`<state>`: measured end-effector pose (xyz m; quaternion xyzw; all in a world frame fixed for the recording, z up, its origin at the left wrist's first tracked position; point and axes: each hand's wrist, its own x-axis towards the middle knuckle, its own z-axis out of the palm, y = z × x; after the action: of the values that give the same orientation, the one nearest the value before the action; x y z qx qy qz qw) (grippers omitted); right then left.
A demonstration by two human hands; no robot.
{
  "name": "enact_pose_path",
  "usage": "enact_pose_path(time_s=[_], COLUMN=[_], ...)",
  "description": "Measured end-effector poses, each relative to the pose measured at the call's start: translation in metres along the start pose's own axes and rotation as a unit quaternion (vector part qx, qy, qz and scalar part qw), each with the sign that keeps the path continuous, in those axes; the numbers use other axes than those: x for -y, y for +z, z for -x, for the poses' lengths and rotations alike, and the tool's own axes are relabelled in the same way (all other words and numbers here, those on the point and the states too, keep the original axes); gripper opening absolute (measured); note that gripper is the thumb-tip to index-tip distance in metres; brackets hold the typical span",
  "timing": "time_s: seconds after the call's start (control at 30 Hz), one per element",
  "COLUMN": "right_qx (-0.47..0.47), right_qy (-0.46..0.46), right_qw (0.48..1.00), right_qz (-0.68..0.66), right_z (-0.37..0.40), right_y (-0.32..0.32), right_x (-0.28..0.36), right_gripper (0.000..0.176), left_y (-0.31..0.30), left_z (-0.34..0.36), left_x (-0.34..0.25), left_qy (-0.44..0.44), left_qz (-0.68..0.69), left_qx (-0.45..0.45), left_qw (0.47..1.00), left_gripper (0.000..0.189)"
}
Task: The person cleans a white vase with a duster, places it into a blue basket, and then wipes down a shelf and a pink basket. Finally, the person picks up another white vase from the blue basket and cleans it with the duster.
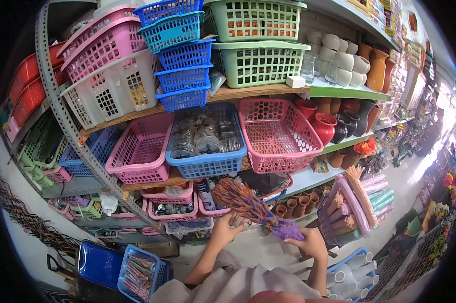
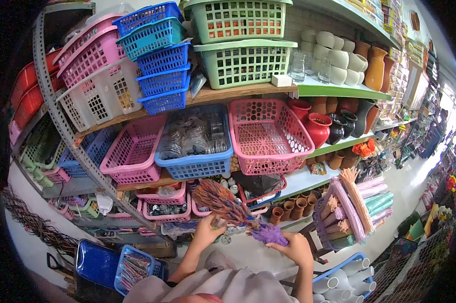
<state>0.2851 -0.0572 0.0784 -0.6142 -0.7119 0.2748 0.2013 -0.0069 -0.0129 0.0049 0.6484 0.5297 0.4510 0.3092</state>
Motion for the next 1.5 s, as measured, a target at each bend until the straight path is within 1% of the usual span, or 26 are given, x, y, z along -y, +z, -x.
enact_pose_path(time_s=[0.07,0.17,0.2,0.27,0.37,0.4,0.43,0.47,0.53,0.57,0.63,0.67,0.7,0.73,0.8,0.87,0.97,1.0,1.03,1.13,1.2,1.27,1.33,1.4,1.47,1.5], right_qx=[-0.001,0.021,0.048,0.055,0.027,-0.010,-0.012,-0.021,-0.033,0.026,0.060,0.060,0.010,-0.040,0.008,0.056,0.039,0.031,0.023,-0.022,-0.017,-0.010,0.125,0.090,0.055,-0.017], right_qy=[-0.038,-0.086,-0.095,-0.096,-0.060,-0.024,-0.026,-0.051,-0.074,-0.108,-0.121,-0.121,-0.051,0.019,-0.041,-0.098,-0.081,-0.008,0.065,0.008,0.026,0.044,0.062,-0.017,-0.096,-0.100], right_qw=[0.999,0.996,0.994,0.994,0.998,0.999,0.999,0.998,0.996,0.994,0.991,0.991,0.999,0.999,0.998,0.993,0.996,0.999,0.996,0.997,0.996,0.995,0.979,0.987,0.986,0.987], right_qz=[-0.015,-0.016,0.000,-0.023,-0.011,0.025,0.025,0.001,-0.022,-0.022,0.021,0.021,-0.005,-0.032,-0.038,-0.046,0.001,-0.027,-0.054,-0.079,-0.087,-0.093,-0.147,-0.135,-0.121,-0.127], right_z=[0.002,0.004,0.005,0.004,0.004,0.003,0.002,0.001,-0.002,-0.003,-0.007,-0.008,-0.009,-0.009,-0.006,-0.004,-0.005,-0.009,-0.011,-0.011,-0.014,-0.015,-0.020,-0.031,-0.043,-0.053], right_y=[0.006,0.007,0.007,0.008,0.008,0.007,0.008,0.012,0.014,0.014,0.019,0.020,0.020,0.019,0.016,0.014,0.012,0.013,0.013,0.019,0.019,0.016,0.011,0.010,0.003,-0.005], right_x=[-0.003,0.003,0.005,0.004,0.009,0.011,0.010,0.008,0.004,0.001,-0.008,-0.008,-0.001,0.003,-0.003,-0.003,0.003,0.002,0.001,0.004,0.013,0.019,0.020,0.010,0.005,0.007], right_gripper=[0.045,0.046,0.046,0.046,0.046,0.047,0.047,0.047,0.048,0.049,0.049,0.049,0.049,0.049,0.047,0.046,0.042,0.041,0.041,0.042,0.042,0.042,0.042,0.042,0.043,0.043], left_y=[-0.003,0.001,0.000,-0.001,-0.005,-0.009,-0.011,-0.011,-0.007,-0.003,0.000,0.001,-0.006,-0.007,-0.009,0.003,-0.005,-0.007,-0.007,-0.005,-0.012,-0.017,-0.022,-0.031,-0.040,-0.044], left_z=[0.004,0.004,0.002,0.000,0.001,0.002,0.000,-0.003,-0.007,-0.004,-0.006,-0.009,-0.004,-0.004,-0.004,-0.006,-0.002,-0.001,-0.003,-0.003,-0.005,-0.008,-0.013,-0.023,-0.034,-0.039], left_x=[-0.002,0.019,0.025,0.035,0.027,0.007,-0.004,0.004,0.030,0.038,0.041,0.042,0.016,0.013,0.011,0.061,0.034,0.016,0.007,0.014,0.008,-0.006,0.005,0.017,0.014,0.010], left_qy=[-0.011,-0.043,0.125,0.285,0.263,0.114,-0.041,-0.038,0.158,0.021,0.028,0.171,-0.028,-0.028,-0.020,0.127,0.209,0.100,-0.015,-0.025,-0.006,-0.042,-0.073,-0.011,-0.004,-0.042], left_qz=[-0.016,0.117,-0.084,-0.278,-0.330,-0.193,-0.045,-0.045,-0.110,0.092,0.118,-0.060,-0.036,-0.036,0.011,-0.133,-0.286,-0.066,0.158,0.340,0.352,0.669,0.710,0.836,0.843,0.810], left_qx=[0.027,0.022,-0.039,-0.097,-0.054,0.006,0.065,0.065,0.020,0.056,0.012,-0.065,0.001,0.001,0.015,-0.011,-0.036,-0.021,-0.004,-0.005,-0.012,-0.004,-0.029,0.035,0.031,-0.023], left_qw=[0.999,0.992,0.988,0.912,0.905,0.975,0.996,0.996,0.981,0.994,0.993,0.981,0.999,0.999,1.000,0.983,0.935,0.993,0.987,0.940,0.936,0.742,0.700,0.548,0.536,0.584], left_gripper=[0.036,0.045,0.043,0.042,0.045,0.046,0.046,0.046,0.047,0.047,0.047,0.048,0.049,0.049,0.046,0.043,0.043,0.046,0.051,0.061,0.059,0.052,0.046,0.046,0.044,0.042])
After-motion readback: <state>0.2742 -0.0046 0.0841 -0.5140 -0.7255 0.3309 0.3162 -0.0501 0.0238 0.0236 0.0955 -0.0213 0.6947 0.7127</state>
